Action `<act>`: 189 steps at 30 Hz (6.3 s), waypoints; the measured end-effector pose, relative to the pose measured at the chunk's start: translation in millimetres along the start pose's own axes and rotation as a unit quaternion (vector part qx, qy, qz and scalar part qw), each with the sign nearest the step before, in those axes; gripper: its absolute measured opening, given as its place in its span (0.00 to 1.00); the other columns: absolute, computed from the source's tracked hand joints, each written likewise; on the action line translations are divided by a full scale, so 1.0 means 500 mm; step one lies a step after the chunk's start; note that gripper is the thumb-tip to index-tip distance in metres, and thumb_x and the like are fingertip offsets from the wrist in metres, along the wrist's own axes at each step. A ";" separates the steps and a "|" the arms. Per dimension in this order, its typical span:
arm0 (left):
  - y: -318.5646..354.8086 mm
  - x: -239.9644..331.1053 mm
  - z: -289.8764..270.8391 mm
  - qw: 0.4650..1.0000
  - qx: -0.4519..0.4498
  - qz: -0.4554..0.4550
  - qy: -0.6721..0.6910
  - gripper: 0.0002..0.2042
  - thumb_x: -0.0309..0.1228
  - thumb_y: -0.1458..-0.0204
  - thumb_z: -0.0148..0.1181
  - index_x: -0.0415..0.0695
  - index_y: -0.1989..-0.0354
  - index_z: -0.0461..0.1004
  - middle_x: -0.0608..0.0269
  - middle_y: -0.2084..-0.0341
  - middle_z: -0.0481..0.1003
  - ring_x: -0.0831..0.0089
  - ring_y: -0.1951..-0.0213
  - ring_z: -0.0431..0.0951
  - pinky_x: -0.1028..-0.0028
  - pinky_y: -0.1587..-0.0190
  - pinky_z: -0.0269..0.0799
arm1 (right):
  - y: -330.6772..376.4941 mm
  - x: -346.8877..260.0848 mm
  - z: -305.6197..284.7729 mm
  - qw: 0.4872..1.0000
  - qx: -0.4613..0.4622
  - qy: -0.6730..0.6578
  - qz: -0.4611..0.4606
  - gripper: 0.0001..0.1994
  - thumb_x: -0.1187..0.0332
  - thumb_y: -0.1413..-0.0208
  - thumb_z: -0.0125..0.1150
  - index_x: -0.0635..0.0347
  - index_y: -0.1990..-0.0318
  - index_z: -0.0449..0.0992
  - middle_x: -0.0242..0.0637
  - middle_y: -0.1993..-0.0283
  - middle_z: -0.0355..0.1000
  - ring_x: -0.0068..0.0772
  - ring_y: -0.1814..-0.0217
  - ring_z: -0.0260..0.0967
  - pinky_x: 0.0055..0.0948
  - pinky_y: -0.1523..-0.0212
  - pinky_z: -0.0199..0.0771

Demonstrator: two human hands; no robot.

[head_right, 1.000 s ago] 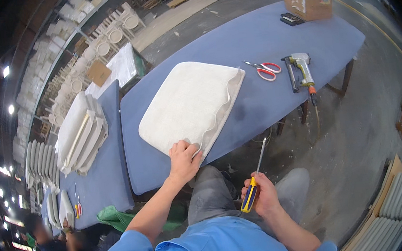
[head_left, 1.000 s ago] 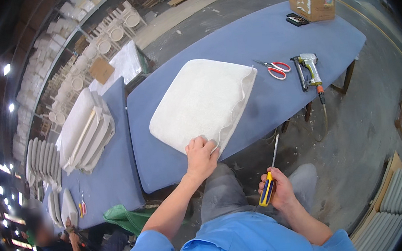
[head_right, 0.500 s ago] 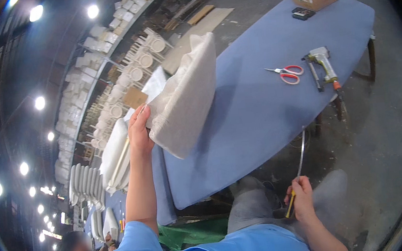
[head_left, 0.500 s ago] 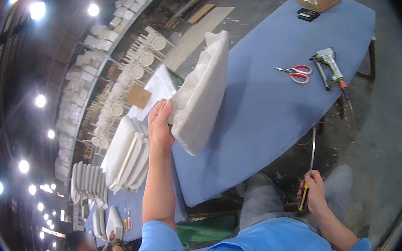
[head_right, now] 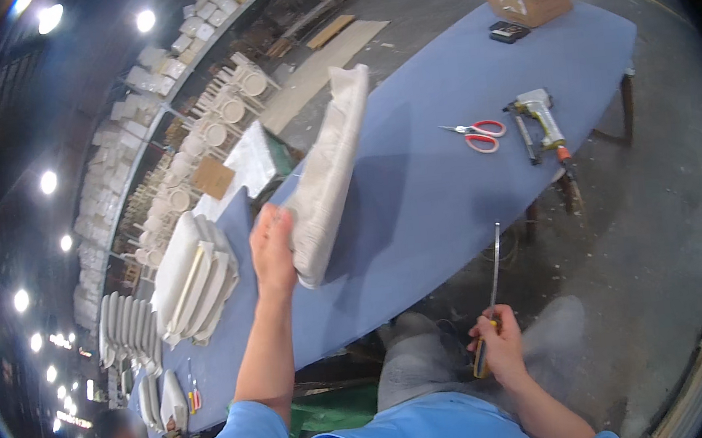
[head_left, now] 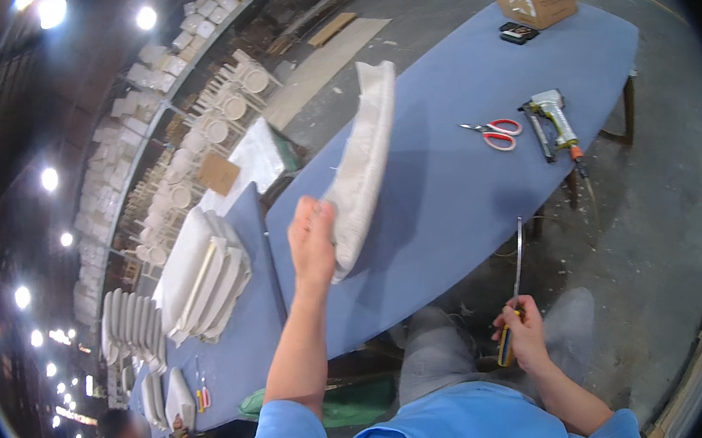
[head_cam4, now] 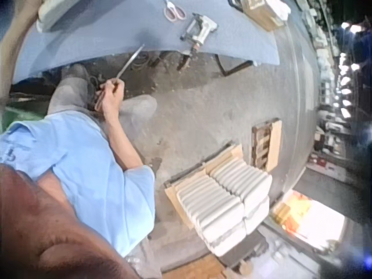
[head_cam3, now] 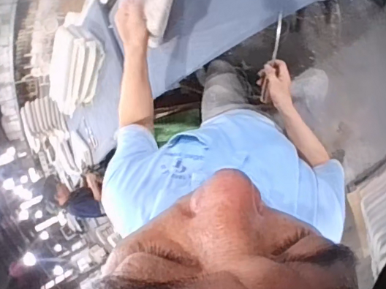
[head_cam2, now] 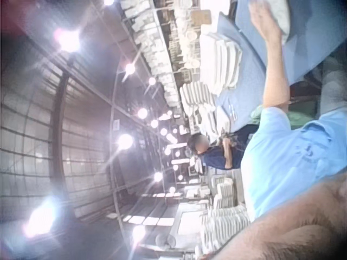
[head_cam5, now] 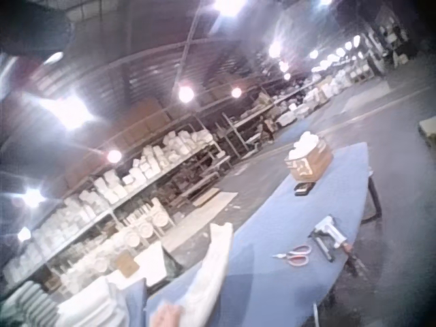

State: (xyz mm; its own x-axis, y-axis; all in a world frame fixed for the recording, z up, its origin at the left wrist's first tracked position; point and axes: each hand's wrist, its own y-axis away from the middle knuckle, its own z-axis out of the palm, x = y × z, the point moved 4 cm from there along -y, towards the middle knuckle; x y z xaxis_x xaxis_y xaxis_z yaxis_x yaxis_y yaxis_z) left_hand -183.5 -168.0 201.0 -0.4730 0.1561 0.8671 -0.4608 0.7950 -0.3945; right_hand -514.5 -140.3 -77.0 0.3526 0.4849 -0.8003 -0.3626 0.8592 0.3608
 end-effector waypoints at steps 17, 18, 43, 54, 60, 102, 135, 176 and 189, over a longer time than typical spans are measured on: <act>0.270 -0.169 0.137 0.915 -0.179 0.132 -0.336 0.07 0.34 0.39 0.63 0.44 0.65 0.78 0.56 0.64 0.73 0.53 0.57 0.71 0.56 0.51 0.61 | 0.028 -0.128 -0.060 0.908 -0.074 0.362 -0.197 0.27 0.74 0.34 0.60 0.57 0.28 0.70 0.38 0.56 0.77 0.32 0.59 0.76 0.32 0.56 0.76; 0.269 -0.167 0.126 0.915 -0.181 0.110 -0.342 0.08 0.36 0.39 0.63 0.45 0.64 0.78 0.57 0.63 0.73 0.53 0.57 0.71 0.56 0.50 0.61 | 0.032 -0.149 -0.059 0.904 -0.079 0.380 -0.179 0.25 0.74 0.37 0.63 0.57 0.32 0.75 0.43 0.55 0.78 0.42 0.56 0.77 0.37 0.52 0.76; 0.245 -0.217 0.156 0.924 -0.234 0.186 -0.240 0.12 0.29 0.48 0.71 0.45 0.74 0.69 0.58 0.72 0.64 0.56 0.66 0.66 0.59 0.58 0.59 | 0.052 -0.234 -0.029 0.748 -0.178 0.618 -0.165 0.20 0.71 0.39 0.67 0.46 0.39 0.83 0.39 0.60 0.76 0.46 0.60 0.77 0.44 0.59 0.78; 0.248 -0.217 0.159 0.930 -0.224 0.177 -0.234 0.15 0.27 0.50 0.72 0.46 0.76 0.66 0.59 0.72 0.63 0.57 0.65 0.65 0.60 0.57 0.58 | 0.065 -0.290 0.018 0.673 -0.188 0.692 -0.179 0.20 0.70 0.37 0.66 0.47 0.38 0.82 0.38 0.62 0.74 0.45 0.62 0.76 0.45 0.60 0.78; 0.248 -0.219 0.158 0.934 -0.215 0.183 -0.222 0.14 0.27 0.50 0.72 0.45 0.76 0.67 0.59 0.71 0.64 0.57 0.64 0.66 0.60 0.57 0.59 | 0.076 -0.326 0.053 0.633 -0.198 0.731 -0.160 0.19 0.69 0.35 0.64 0.49 0.37 0.81 0.39 0.63 0.73 0.46 0.61 0.76 0.45 0.59 0.78; 0.267 -0.217 0.159 0.910 -0.237 0.189 -0.283 0.08 0.29 0.45 0.66 0.44 0.65 0.72 0.55 0.63 0.66 0.54 0.57 0.67 0.57 0.52 0.60 | 0.024 -0.222 -0.039 0.776 -0.230 0.571 -0.136 0.20 0.74 0.38 0.65 0.55 0.38 0.82 0.44 0.62 0.76 0.49 0.61 0.76 0.43 0.58 0.75; 0.237 -0.215 0.146 0.927 -0.266 0.160 -0.212 0.13 0.31 0.44 0.69 0.44 0.73 0.68 0.56 0.69 0.66 0.53 0.61 0.67 0.58 0.55 0.62 | -0.041 -0.084 -0.084 0.905 -0.295 0.128 0.280 0.14 0.73 0.34 0.65 0.59 0.43 0.75 0.34 0.63 0.76 0.26 0.64 0.76 0.29 0.64 0.79; 0.227 -0.207 0.150 0.928 -0.251 0.156 -0.225 0.14 0.29 0.46 0.69 0.43 0.75 0.67 0.54 0.71 0.67 0.51 0.62 0.69 0.56 0.57 0.64 | 0.090 -0.018 0.027 0.937 -0.141 0.292 0.127 0.08 0.66 0.25 0.53 0.59 0.54 0.77 0.32 0.67 0.74 0.24 0.72 0.71 0.30 0.68 0.74; 0.247 -0.173 0.191 0.913 -0.178 0.171 -0.324 0.14 0.37 0.46 0.71 0.42 0.71 0.73 0.53 0.69 0.70 0.49 0.59 0.72 0.55 0.56 0.65 | 0.039 0.044 -0.053 0.919 0.075 -0.275 0.273 0.08 0.62 0.27 0.53 0.55 0.52 0.70 0.38 0.66 0.72 0.35 0.68 0.71 0.37 0.65 0.77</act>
State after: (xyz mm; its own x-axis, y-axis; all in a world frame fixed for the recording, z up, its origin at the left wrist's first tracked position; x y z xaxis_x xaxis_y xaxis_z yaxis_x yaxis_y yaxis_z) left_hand -271.2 -139.4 48.4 -0.9419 0.1432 0.3037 0.0162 0.9228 -0.3848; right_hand -536.6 -117.3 -100.3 0.5516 0.8236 -0.1318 -0.5071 0.4566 0.7310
